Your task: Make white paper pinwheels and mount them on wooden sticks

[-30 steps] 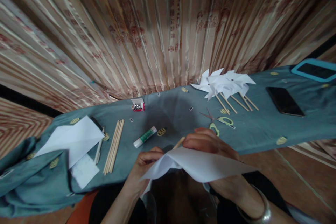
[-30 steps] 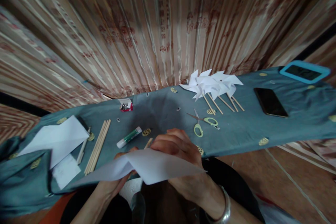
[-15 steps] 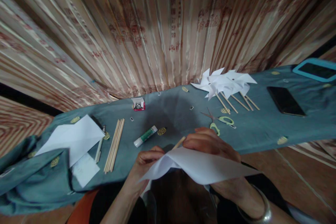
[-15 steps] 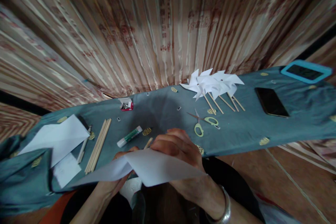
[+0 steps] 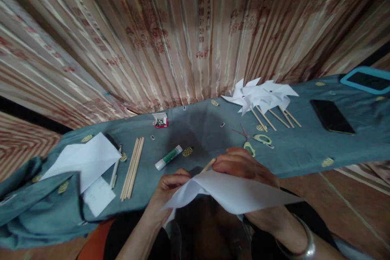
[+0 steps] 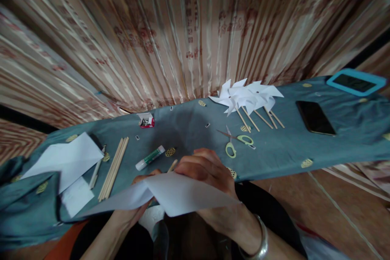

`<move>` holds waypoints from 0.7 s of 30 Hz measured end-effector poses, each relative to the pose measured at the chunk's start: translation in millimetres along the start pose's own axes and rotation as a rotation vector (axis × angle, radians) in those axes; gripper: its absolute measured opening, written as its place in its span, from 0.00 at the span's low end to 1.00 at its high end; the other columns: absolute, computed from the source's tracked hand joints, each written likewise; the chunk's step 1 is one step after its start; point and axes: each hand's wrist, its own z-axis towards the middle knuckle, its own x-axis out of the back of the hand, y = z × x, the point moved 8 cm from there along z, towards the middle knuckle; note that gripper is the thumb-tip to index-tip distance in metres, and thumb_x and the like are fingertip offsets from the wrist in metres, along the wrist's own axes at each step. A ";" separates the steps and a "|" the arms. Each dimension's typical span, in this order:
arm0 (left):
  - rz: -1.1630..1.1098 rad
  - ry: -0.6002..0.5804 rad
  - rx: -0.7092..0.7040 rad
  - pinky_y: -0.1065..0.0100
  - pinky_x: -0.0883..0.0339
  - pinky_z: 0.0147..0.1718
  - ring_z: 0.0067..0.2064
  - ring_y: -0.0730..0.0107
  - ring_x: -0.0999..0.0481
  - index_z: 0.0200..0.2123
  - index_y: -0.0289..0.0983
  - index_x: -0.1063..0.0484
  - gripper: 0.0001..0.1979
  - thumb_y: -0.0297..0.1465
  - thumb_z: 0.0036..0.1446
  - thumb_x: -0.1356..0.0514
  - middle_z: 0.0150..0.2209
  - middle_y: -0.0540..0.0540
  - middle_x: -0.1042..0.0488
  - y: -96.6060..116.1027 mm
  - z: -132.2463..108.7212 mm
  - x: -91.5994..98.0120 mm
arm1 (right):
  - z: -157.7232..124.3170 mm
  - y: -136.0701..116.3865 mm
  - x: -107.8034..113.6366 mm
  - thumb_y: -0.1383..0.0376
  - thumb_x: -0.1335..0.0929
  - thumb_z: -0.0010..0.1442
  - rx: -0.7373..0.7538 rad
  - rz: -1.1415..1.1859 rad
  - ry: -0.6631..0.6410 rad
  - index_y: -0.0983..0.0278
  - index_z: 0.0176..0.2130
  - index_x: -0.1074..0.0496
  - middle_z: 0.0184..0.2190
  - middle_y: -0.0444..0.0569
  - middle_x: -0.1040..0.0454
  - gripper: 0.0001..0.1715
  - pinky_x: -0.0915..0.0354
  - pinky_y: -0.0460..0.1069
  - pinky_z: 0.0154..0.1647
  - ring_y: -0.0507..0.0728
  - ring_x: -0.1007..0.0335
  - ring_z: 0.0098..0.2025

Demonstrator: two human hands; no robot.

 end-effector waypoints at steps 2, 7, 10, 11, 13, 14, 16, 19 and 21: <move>0.000 0.002 0.012 0.74 0.43 0.24 0.26 0.76 0.35 0.21 0.38 0.19 0.17 0.44 0.34 0.26 0.24 0.49 0.32 -0.8 0.6 0.0 | 0.1 -0.8 -0.1 0.67 0.30 0.60 0.010 -0.006 0.000 0.59 0.40 0.29 0.33 0.43 0.21 0.07 0.34 0.52 0.50 0.53 0.24 0.36; -0.010 0.006 0.023 0.75 0.43 0.24 0.26 0.77 0.35 0.21 0.37 0.19 0.16 0.44 0.33 0.25 0.24 0.49 0.31 -2.7 1.5 1.3 | 0.5 -0.7 -0.5 0.65 0.30 0.61 0.001 -0.027 -0.016 0.58 0.40 0.29 0.33 0.42 0.21 0.06 0.33 0.52 0.50 0.54 0.24 0.35; -0.027 0.004 0.010 0.75 0.43 0.24 0.26 0.77 0.35 0.20 0.37 0.20 0.16 0.42 0.34 0.25 0.24 0.49 0.31 -3.4 2.1 2.4 | 0.7 -0.7 -0.2 0.64 0.31 0.61 -0.005 -0.027 -0.018 0.58 0.39 0.29 0.33 0.42 0.21 0.04 0.33 0.52 0.50 0.54 0.24 0.35; -0.036 0.001 0.008 0.75 0.43 0.24 0.25 0.77 0.35 0.20 0.37 0.20 0.15 0.42 0.34 0.25 0.24 0.49 0.31 -3.8 2.3 2.5 | 0.8 -0.4 -0.4 0.65 0.31 0.61 -0.009 -0.025 -0.020 0.58 0.39 0.29 0.32 0.42 0.21 0.03 0.32 0.52 0.50 0.53 0.24 0.34; -0.049 0.000 0.011 0.75 0.43 0.24 0.25 0.77 0.35 0.20 0.37 0.20 0.15 0.41 0.35 0.25 0.24 0.49 0.31 -4.8 2.5 2.4 | 1.0 -0.5 -0.5 0.65 0.32 0.61 -0.006 -0.030 -0.017 0.58 0.38 0.30 0.31 0.41 0.22 0.03 0.32 0.52 0.49 0.53 0.24 0.34; -0.055 -0.001 0.014 0.75 0.43 0.24 0.25 0.77 0.35 0.21 0.36 0.20 0.15 0.41 0.36 0.25 0.24 0.49 0.31 -5.1 2.4 2.2 | 1.0 -0.9 -0.1 0.66 0.31 0.61 0.002 -0.034 -0.009 0.58 0.38 0.30 0.31 0.41 0.22 0.04 0.32 0.52 0.49 0.53 0.24 0.34; -0.064 0.006 0.016 0.75 0.43 0.24 0.25 0.77 0.36 0.20 0.36 0.21 0.15 0.41 0.36 0.25 0.25 0.49 0.31 -4.9 1.9 2.0 | 1.1 -2.4 1.2 0.67 0.31 0.60 0.022 -0.033 0.013 0.58 0.40 0.30 0.32 0.42 0.22 0.06 0.32 0.52 0.49 0.53 0.24 0.34; -0.062 0.011 0.013 0.75 0.43 0.24 0.26 0.77 0.35 0.19 0.36 0.22 0.15 0.40 0.36 0.25 0.24 0.49 0.31 -3.6 1.2 1.3 | 0.9 -3.1 1.1 0.68 0.30 0.60 0.031 -0.012 0.019 0.60 0.40 0.30 0.32 0.42 0.22 0.07 0.33 0.51 0.50 0.53 0.24 0.35; -0.060 0.018 0.016 0.75 0.43 0.24 0.26 0.77 0.35 0.20 0.36 0.21 0.15 0.41 0.36 0.25 0.24 0.49 0.31 -3.2 0.6 0.9 | 0.4 -2.5 0.5 0.68 0.30 0.60 0.023 -0.009 0.014 0.60 0.40 0.30 0.32 0.43 0.22 0.06 0.33 0.51 0.50 0.53 0.24 0.35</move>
